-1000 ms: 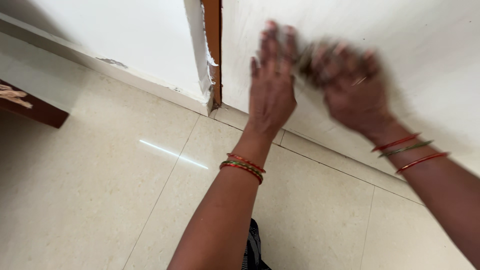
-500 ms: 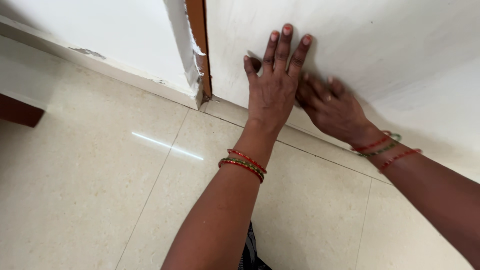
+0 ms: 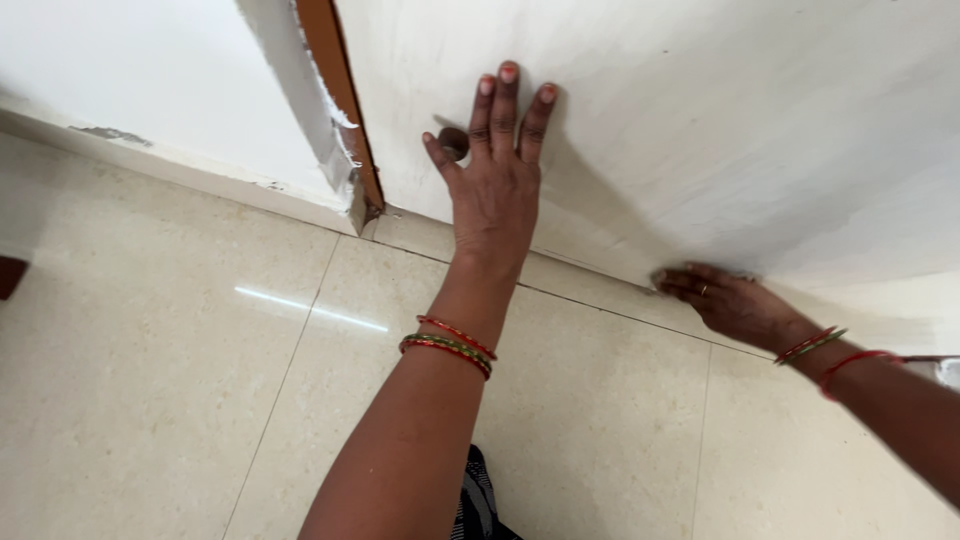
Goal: The person wipes a white door with a cloth, moving from the upper section down to the lower edge. The person uses the right hand to wipe while the left hand stabilizes the door surface.
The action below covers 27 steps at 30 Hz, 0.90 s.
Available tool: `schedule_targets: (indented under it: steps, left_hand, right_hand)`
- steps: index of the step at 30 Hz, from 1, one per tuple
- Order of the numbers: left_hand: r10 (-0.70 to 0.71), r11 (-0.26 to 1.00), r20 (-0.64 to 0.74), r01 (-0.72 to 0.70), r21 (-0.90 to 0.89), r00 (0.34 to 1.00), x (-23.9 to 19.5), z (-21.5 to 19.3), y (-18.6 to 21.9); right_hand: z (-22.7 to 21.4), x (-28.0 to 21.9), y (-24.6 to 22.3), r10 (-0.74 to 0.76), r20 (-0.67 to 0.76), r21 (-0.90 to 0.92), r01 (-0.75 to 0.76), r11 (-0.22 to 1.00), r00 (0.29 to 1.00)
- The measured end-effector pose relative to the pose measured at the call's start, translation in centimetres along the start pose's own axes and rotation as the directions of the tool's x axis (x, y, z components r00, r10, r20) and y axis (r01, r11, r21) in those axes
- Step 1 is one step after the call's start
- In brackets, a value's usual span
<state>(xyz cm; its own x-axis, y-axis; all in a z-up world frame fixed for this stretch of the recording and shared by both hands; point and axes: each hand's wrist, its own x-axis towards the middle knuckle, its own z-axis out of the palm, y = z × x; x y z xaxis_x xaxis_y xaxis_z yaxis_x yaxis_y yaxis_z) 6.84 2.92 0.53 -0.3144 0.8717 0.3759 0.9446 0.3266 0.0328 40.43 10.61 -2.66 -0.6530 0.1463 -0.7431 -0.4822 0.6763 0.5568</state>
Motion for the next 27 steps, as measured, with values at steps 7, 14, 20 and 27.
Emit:
schedule_targets:
  steps: [7,14,20,27]
  left_hand:
    - [0.008,1.000,0.100,-0.011,0.028,0.995,-0.1,-0.5,-0.2]
    - [0.001,1.000,0.099,-0.004,0.030,0.995,0.3,-1.9,-0.2]
    - [-0.001,0.999,0.220,-0.009,0.042,0.976,0.3,-2.8,-0.2]
    - [0.004,0.998,0.184,-0.016,0.065,0.983,0.2,-3.2,-0.2]
  right_hand:
    - [-3.6,-3.0,9.9,0.604,-0.655,0.258,-0.617,0.743,0.454]
    - [-5.4,1.8,6.6,0.635,-0.616,-0.060,-0.831,0.552,0.466]
    - [-3.4,0.4,2.3,0.124,-0.063,0.179,-0.110,0.978,0.990]
    - [-3.1,-7.5,10.4,0.744,-0.435,0.334,-0.677,0.656,0.507]
